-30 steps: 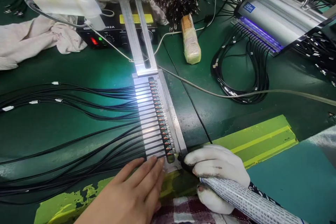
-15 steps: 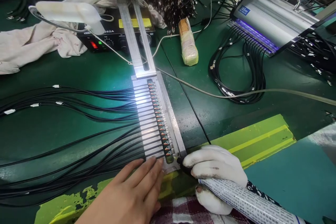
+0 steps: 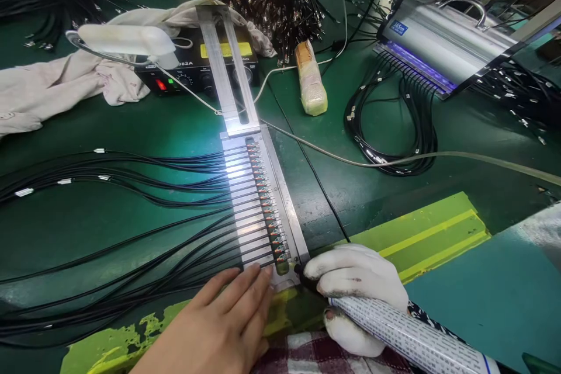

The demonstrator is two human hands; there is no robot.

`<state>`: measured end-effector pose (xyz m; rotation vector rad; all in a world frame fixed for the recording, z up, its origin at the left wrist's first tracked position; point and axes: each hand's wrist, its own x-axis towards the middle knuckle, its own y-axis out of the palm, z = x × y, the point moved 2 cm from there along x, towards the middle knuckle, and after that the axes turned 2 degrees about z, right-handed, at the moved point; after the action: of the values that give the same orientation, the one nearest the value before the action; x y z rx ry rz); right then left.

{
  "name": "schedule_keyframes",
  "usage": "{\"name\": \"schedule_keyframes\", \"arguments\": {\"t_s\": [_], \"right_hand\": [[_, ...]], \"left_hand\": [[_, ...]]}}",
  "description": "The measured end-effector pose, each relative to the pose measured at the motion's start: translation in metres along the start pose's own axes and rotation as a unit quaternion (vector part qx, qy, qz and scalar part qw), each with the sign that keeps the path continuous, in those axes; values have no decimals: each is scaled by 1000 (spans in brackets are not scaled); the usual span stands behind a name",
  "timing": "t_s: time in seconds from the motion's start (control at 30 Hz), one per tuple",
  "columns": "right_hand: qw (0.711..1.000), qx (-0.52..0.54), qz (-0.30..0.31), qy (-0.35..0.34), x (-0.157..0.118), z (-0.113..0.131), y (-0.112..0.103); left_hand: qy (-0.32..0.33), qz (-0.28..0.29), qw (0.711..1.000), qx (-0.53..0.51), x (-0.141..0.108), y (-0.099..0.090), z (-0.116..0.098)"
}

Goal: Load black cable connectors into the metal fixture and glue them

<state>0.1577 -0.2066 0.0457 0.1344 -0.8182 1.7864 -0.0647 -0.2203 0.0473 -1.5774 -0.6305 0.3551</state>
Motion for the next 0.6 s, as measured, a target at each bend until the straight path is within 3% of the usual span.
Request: {"name": "schedule_keyframes", "arguments": {"t_s": [0.33,0.6], "right_hand": [[1000,5,1,5,-1,1,-1],[1000,2,9,10,-3,-1,0]], "left_hand": [[1,2,1000,7,2,-5,2],[74,34,996,48,7,-11,8]]}}
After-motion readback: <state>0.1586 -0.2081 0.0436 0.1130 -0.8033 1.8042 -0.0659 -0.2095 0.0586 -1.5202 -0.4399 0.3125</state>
